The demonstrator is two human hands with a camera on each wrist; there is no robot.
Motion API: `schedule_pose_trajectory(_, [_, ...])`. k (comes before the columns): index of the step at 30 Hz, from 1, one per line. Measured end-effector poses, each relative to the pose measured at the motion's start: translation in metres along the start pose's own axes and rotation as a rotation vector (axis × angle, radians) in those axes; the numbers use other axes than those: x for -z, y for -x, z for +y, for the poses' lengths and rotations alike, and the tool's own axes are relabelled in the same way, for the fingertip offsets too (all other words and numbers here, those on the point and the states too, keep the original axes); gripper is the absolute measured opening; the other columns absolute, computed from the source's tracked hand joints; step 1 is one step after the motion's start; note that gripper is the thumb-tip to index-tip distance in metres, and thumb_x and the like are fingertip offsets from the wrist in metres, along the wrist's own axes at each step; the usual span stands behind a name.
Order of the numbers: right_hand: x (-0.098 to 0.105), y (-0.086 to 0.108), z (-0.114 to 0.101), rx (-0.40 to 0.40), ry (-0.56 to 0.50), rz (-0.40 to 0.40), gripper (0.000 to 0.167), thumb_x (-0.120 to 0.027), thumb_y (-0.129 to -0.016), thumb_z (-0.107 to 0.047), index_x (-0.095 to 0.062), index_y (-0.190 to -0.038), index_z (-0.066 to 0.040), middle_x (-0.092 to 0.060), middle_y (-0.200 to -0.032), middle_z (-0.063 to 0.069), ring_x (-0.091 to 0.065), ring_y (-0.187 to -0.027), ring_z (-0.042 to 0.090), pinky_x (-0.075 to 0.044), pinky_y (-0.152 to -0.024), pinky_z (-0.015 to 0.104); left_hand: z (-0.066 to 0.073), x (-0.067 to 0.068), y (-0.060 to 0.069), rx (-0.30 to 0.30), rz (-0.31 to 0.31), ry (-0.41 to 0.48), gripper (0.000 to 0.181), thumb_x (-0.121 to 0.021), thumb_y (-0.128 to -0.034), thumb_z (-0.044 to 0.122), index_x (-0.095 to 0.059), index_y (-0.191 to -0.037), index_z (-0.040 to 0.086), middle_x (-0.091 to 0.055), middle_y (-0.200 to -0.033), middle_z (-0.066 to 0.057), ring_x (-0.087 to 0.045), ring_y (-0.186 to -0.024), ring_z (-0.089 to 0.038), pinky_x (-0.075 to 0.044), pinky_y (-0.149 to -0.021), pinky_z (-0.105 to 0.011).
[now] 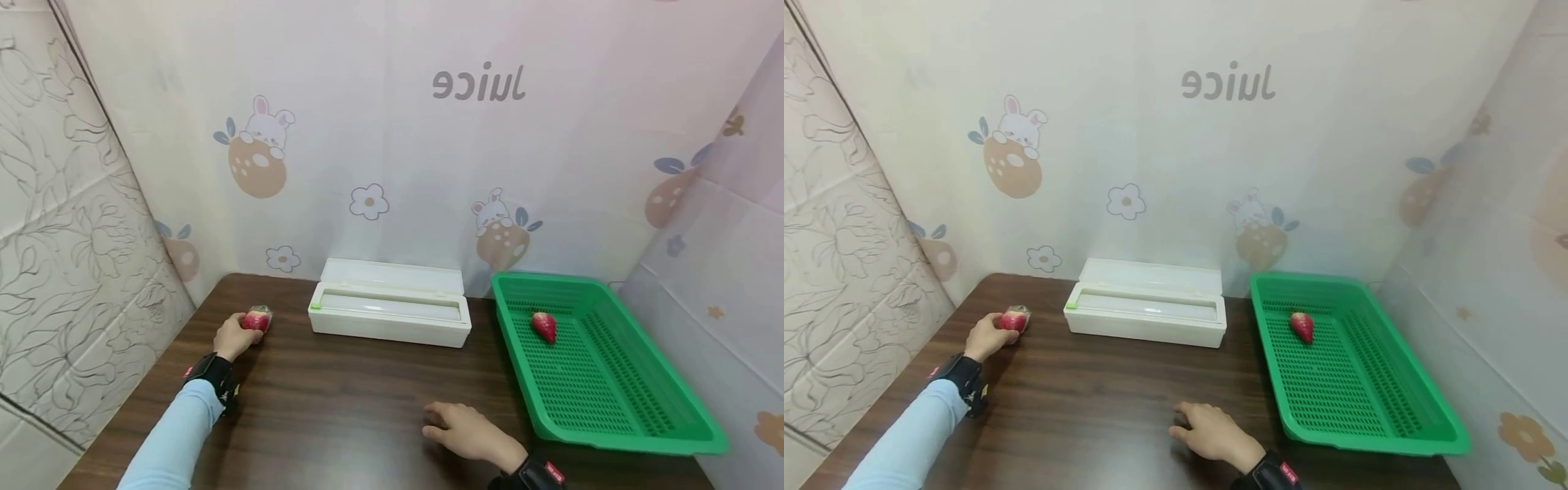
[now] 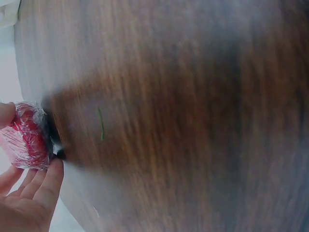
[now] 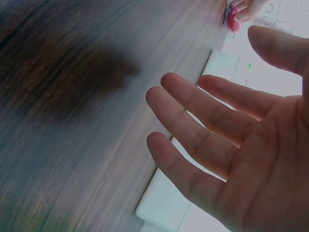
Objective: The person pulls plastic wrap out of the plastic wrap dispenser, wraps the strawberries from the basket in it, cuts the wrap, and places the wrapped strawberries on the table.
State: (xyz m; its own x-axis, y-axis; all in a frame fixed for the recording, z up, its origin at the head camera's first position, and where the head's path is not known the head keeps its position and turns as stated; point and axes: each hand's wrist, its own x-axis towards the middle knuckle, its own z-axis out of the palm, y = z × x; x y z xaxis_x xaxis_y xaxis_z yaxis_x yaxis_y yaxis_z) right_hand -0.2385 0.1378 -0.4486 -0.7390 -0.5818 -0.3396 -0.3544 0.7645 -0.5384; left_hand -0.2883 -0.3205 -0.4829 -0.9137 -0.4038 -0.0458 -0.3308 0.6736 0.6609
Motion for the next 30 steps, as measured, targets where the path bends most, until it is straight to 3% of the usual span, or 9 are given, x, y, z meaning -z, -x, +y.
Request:
schedule_pose_trajectory(5, [0.000, 0.006, 0.003, -0.010, 0.001, 0.011, 0.047, -0.057, -0.088, -0.038, -0.057, -0.120, -0.003, -0.064, -0.109, 0.008, -0.059, -0.101, 0.028, -0.047, -0.080, 0.048, 0.005, -0.001, -0.003, -0.021, -0.024, -0.006, 0.073, -0.064, -0.0783, 0.023, -0.030, -0.133, -0.011, -0.040, -0.129, -0.036, -0.044, -0.111, -0.049, -0.034, -0.091, -0.057])
schedule_pose_trajectory(11, [-0.003, 0.007, 0.002, 0.018, -0.006, 0.012, 0.045, -0.056, -0.088, -0.038, -0.057, -0.120, -0.006, -0.064, -0.097, -0.001, -0.059, -0.083, 0.012, -0.048, -0.068, 0.033, 0.006, 0.006, 0.002, -0.052, -0.031, -0.016, 0.077, -0.064, -0.0789, 0.022, -0.025, -0.134, -0.015, -0.036, -0.128, -0.041, -0.040, -0.112, -0.051, -0.033, -0.095, -0.059])
schedule_pose_trajectory(17, [-0.004, 0.010, 0.000, 0.029, -0.019, 0.008, 0.043, -0.056, -0.089, -0.037, -0.057, -0.121, -0.007, -0.059, -0.086, -0.009, -0.050, -0.067, 0.003, -0.041, -0.059, 0.025, 0.020, 0.010, 0.014, -0.199, 0.023, -0.035, 0.072, -0.064, -0.0785, 0.017, -0.030, -0.132, -0.016, -0.028, -0.131, -0.041, -0.029, -0.119, -0.053, -0.027, -0.097, -0.062])
schedule_pose_trajectory(21, [-0.002, 0.012, -0.002, 0.014, 0.016, 0.019, 0.043, -0.056, -0.089, -0.038, -0.057, -0.121, -0.009, -0.063, -0.095, -0.005, -0.057, -0.079, 0.007, -0.046, -0.066, 0.029, 0.041, 0.009, 0.028, -0.307, 0.041, -0.032, 0.067, -0.064, -0.0796, 0.015, -0.032, -0.132, -0.013, -0.024, -0.134, -0.041, -0.027, -0.120, -0.055, -0.026, -0.094, -0.065])
schedule_pose_trajectory(24, [0.001, 0.014, -0.006, 0.000, 0.047, 0.034, 0.044, -0.055, -0.089, -0.039, -0.056, -0.122, -0.010, -0.064, -0.109, 0.001, -0.060, -0.097, 0.015, -0.048, -0.078, 0.037, 0.060, 0.007, 0.046, -0.394, -0.016, 0.019, 0.063, -0.064, -0.0828, 0.016, -0.036, -0.133, -0.008, -0.038, -0.126, -0.038, -0.037, -0.115, -0.051, -0.034, -0.091, -0.060])
schedule_pose_trajectory(28, [0.005, 0.022, -0.010, -0.004, 0.066, 0.061, 0.046, -0.055, -0.089, -0.040, -0.055, -0.124, -0.011, -0.062, -0.118, 0.003, -0.056, -0.109, 0.021, -0.046, -0.086, 0.043, 0.089, 0.000, 0.079, -0.494, -0.165, 0.120, 0.053, -0.063, -0.0865, 0.023, -0.044, -0.131, 0.001, -0.057, -0.118, -0.023, -0.050, -0.113, -0.039, -0.040, -0.091, -0.052])
schedule_pose_trajectory(30, [0.006, 0.026, -0.011, 0.002, 0.070, 0.081, 0.046, -0.054, -0.090, -0.040, -0.055, -0.125, -0.011, -0.061, -0.120, 0.002, -0.055, -0.111, 0.020, -0.046, -0.087, 0.043, 0.101, -0.005, 0.095, -0.543, -0.232, 0.144, 0.048, -0.063, -0.0865, 0.027, -0.049, -0.128, 0.005, -0.059, -0.121, -0.015, -0.052, -0.114, -0.034, -0.042, -0.091, -0.050])
